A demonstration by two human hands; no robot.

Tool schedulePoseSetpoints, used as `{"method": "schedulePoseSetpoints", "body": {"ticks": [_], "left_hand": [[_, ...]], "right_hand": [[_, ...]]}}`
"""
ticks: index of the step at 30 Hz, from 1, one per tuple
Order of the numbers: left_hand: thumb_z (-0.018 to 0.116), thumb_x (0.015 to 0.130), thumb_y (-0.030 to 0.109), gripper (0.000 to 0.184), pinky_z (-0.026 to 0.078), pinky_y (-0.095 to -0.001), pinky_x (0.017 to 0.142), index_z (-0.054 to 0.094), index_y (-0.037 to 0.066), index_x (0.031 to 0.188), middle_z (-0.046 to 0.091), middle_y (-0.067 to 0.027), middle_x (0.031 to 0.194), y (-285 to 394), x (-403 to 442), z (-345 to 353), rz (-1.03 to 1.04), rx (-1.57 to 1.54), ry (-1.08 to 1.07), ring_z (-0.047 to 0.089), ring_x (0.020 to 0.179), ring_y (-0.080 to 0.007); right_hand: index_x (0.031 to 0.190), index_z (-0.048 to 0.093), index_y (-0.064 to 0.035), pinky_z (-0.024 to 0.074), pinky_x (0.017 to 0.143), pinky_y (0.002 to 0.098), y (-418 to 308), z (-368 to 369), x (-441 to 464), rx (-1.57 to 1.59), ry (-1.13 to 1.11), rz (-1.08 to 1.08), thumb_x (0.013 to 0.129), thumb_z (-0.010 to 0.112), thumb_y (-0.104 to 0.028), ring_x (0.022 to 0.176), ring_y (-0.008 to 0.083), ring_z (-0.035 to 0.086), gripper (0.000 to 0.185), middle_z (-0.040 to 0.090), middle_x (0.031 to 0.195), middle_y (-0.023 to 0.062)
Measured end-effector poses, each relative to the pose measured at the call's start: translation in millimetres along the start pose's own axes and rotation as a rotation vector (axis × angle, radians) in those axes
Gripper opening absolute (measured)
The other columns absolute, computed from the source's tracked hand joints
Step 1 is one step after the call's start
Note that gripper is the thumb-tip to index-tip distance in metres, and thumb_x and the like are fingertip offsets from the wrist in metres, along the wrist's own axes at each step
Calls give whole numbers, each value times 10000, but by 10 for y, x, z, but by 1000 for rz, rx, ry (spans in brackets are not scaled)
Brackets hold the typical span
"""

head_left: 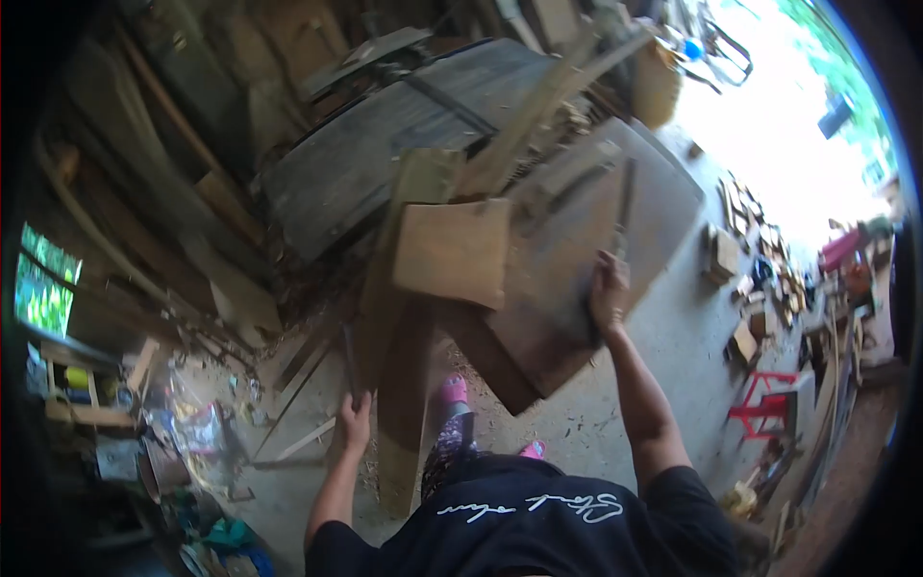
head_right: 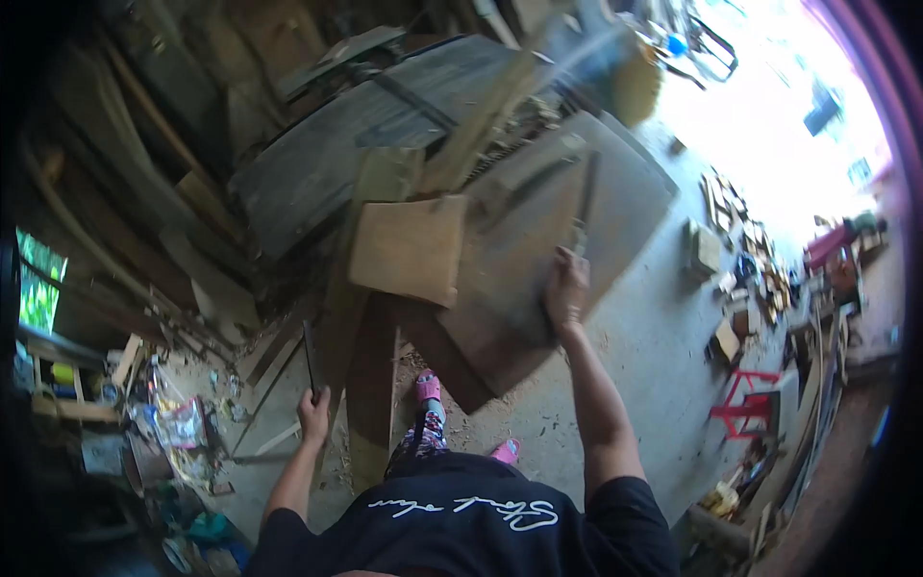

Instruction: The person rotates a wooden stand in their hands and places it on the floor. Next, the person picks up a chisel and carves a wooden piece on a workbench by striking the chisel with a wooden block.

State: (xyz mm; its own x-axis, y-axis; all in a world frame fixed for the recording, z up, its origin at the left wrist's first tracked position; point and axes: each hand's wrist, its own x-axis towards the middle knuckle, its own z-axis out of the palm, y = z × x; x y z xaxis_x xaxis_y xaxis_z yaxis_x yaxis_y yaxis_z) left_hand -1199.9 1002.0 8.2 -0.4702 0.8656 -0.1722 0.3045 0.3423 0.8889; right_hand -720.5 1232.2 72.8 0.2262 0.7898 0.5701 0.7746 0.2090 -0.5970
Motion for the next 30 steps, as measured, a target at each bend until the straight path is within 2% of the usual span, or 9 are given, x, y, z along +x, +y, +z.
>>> {"method": "schedulePoseSetpoints", "body": {"ticks": [2,8,19,22,24,25,26,28,30], "left_hand": [[685,850,344,408,378,-350,523,519,-7,724,449,-41,556,-206,-510,109,56,228,-22,421,573,-113],[700,819,348,465,368,-384,539,464,-12,642,470,-97,553,-1093,-1727,575,-41,343,-195,399,563,-158],[654,813,451,408,478,-340,613,683,45,784,635,-66,667,-705,-2451,2251,-229,778,-834,608,630,-180],[650,813,466,431,483,-341,616,684,38,785,647,-77,701,-933,-2278,2879,-399,771,-1080,605,630,-182],[648,814,470,456,489,-353,624,690,16,811,660,-94,751,-694,-2282,3366,-309,897,-1151,606,646,-195],[649,813,466,459,491,-361,634,694,10,836,667,-106,779,-751,-2203,3619,-275,1019,-1214,611,666,-206],[650,813,462,463,494,-370,645,699,4,860,674,-117,806,-766,-2175,3874,-239,1140,-1276,616,686,-218],[692,763,445,516,496,-393,819,686,3,1029,677,-184,1029,-698,-2194,4464,-170,1322,-1223,645,944,-289],[696,757,414,544,488,-407,865,648,-2,1104,643,-204,1125,-246,-2390,4996,-223,1266,-1205,624,1026,-298]], "right_hand": [[1106,612,-47,451,852,354,-97,-356,-239,90,-32,114,895,528,-44,954,294,581,227,589,974,172],[1106,600,-57,430,668,372,318,-1917,-1718,132,66,185,886,531,-44,768,312,554,231,562,867,171],[929,697,-44,501,711,396,2220,-4529,-5692,-308,-188,1139,831,571,-199,769,347,657,222,650,780,219],[834,688,-25,507,603,410,2552,-4657,-6697,-343,-164,1465,810,582,-204,657,299,661,210,658,699,167],[727,663,-22,482,468,414,2553,-4698,-6829,-254,-49,1681,819,555,-208,525,263,623,234,631,623,139],[718,648,-8,477,456,411,2525,-4809,-6702,-110,-293,1878,809,553,-200,512,270,615,233,640,656,154],[743,654,38,513,532,394,2628,-4798,-6853,-53,-367,1922,781,567,-163,547,259,645,222,667,712,167],[744,667,39,509,537,378,2678,-4917,-7036,160,-522,1508,769,625,-199,569,217,647,243,678,745,153],[770,684,33,498,527,359,2702,-5071,-6762,105,-437,1643,781,655,-229,555,178,621,263,671,729,135]]}}
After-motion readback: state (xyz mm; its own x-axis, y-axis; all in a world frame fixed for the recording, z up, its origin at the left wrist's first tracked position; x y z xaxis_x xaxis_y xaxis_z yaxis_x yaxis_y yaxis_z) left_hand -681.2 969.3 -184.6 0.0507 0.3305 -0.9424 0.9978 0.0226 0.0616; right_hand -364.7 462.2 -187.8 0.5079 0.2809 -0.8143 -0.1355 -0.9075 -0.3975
